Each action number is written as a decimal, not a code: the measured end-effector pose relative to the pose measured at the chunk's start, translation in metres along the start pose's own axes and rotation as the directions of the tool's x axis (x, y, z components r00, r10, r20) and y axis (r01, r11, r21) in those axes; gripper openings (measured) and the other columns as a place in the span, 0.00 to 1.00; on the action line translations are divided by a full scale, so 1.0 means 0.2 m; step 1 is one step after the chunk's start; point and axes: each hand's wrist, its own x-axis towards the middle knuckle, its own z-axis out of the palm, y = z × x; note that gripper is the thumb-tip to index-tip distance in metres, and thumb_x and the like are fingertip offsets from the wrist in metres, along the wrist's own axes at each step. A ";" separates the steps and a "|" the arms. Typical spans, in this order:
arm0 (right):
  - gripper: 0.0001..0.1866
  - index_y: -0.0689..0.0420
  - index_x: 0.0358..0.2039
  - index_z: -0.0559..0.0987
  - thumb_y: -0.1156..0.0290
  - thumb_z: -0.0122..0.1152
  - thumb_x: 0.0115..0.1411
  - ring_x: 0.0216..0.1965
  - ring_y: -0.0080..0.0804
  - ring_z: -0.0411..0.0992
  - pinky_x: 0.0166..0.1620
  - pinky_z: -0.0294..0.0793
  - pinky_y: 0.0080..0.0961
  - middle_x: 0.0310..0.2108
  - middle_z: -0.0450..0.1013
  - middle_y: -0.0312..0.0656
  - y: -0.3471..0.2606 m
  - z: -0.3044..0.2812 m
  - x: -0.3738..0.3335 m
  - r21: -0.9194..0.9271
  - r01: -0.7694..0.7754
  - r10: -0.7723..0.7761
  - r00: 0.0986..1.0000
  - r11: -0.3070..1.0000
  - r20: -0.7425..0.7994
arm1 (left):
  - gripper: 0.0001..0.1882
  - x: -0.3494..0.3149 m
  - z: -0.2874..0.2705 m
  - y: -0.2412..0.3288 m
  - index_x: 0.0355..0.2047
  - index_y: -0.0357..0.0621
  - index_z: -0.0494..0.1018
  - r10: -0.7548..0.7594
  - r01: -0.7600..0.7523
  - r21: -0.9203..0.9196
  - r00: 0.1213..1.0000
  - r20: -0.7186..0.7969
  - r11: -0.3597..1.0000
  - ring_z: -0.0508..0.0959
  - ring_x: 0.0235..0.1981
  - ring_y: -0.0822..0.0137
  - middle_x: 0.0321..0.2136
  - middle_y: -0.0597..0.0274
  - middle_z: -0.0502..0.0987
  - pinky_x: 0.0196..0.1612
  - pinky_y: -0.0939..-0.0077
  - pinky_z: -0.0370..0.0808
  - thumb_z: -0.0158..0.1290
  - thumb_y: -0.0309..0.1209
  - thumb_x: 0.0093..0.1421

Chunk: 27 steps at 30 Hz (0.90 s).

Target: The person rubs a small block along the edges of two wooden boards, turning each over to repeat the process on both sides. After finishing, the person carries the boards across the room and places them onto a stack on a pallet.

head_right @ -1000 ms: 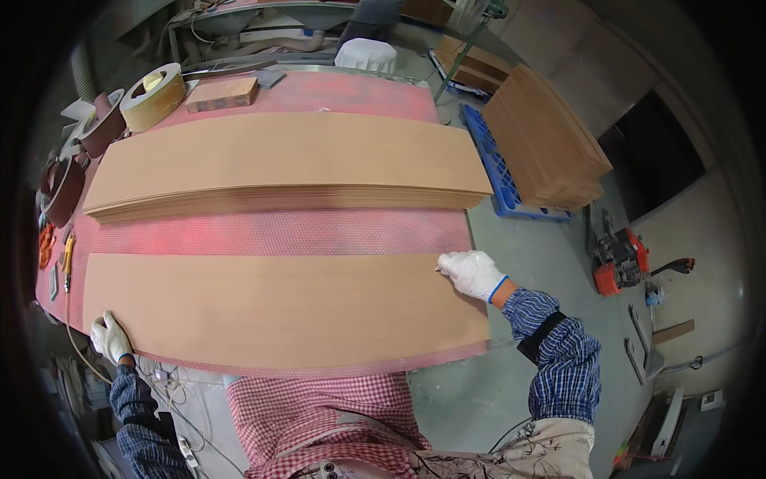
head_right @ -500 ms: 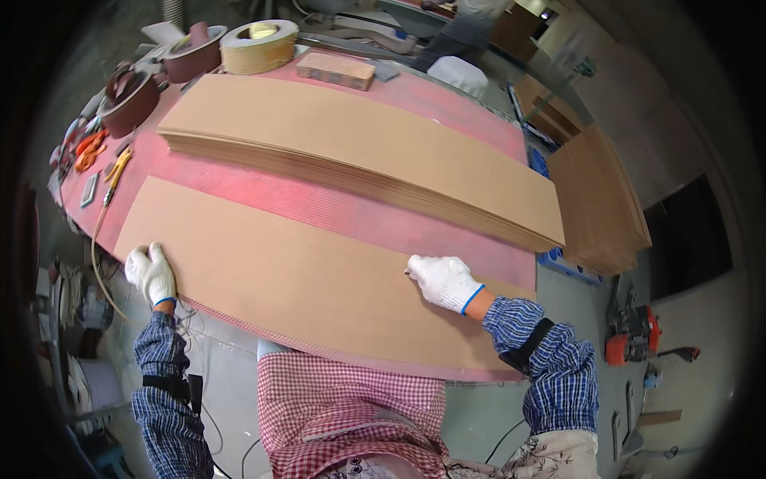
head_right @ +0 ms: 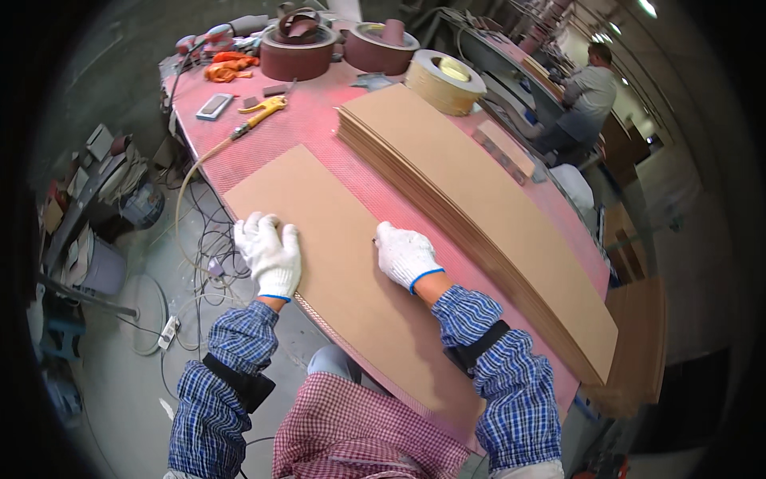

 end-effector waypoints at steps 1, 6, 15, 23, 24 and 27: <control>0.13 0.61 0.39 0.72 0.65 0.47 0.61 0.38 0.56 0.76 0.41 0.73 0.48 0.34 0.76 0.57 -0.06 0.00 0.10 -0.012 0.025 -0.025 1.000 1.000 0.002 | 0.16 -0.01 0.02 0.00 0.39 0.39 0.72 -0.006 0.006 -0.002 1.000 -0.009 1.000 0.57 0.57 0.40 0.49 0.49 0.66 0.59 0.46 0.55 0.54 0.36 0.54; 0.15 0.62 0.40 0.74 0.64 0.46 0.61 0.42 0.55 0.74 0.45 0.72 0.48 0.38 0.75 0.59 -0.30 -0.07 0.56 -0.005 0.084 -0.084 0.996 0.996 -0.015 | 0.16 0.00 -0.01 0.02 0.38 0.38 0.71 -0.064 0.064 0.000 0.998 0.012 0.998 0.57 0.57 0.40 0.48 0.47 0.67 0.60 0.47 0.54 0.56 0.34 0.52; 0.16 0.62 0.42 0.77 0.68 0.47 0.58 0.46 0.53 0.73 0.49 0.72 0.44 0.43 0.74 0.59 -0.63 -0.16 1.06 -0.052 0.150 -0.154 0.985 0.987 -0.079 | 0.19 0.01 -0.03 0.04 0.40 0.37 0.71 -0.128 0.129 0.002 0.984 0.123 0.992 0.54 0.60 0.40 0.51 0.48 0.66 0.61 0.47 0.53 0.57 0.35 0.51; 0.17 0.61 0.42 0.76 0.63 0.48 0.60 0.45 0.55 0.73 0.49 0.71 0.45 0.41 0.74 0.59 -0.56 -0.15 1.05 -0.034 0.170 -0.173 0.980 0.985 -0.097 | 0.19 0.03 -0.02 0.04 0.39 0.37 0.71 -0.099 0.101 -0.017 0.993 0.060 0.995 0.56 0.58 0.40 0.50 0.48 0.66 0.59 0.46 0.56 0.59 0.34 0.50; 0.17 0.61 0.42 0.76 0.63 0.47 0.61 0.45 0.56 0.72 0.49 0.70 0.45 0.41 0.74 0.59 -0.51 -0.14 0.99 -0.042 0.172 -0.174 0.983 0.984 -0.061 | 0.19 0.02 -0.02 0.04 0.39 0.37 0.71 -0.099 0.100 -0.025 0.993 0.066 0.995 0.57 0.58 0.39 0.50 0.48 0.66 0.59 0.46 0.56 0.58 0.34 0.50; 0.17 0.63 0.42 0.75 0.64 0.46 0.61 0.45 0.56 0.73 0.48 0.71 0.47 0.41 0.74 0.59 -0.40 -0.14 0.75 -0.034 0.163 -0.163 0.987 0.986 0.001 | 0.19 0.02 -0.02 0.03 0.39 0.37 0.71 -0.092 0.092 -0.007 0.995 0.049 0.996 0.56 0.58 0.39 0.50 0.48 0.66 0.59 0.46 0.56 0.58 0.34 0.50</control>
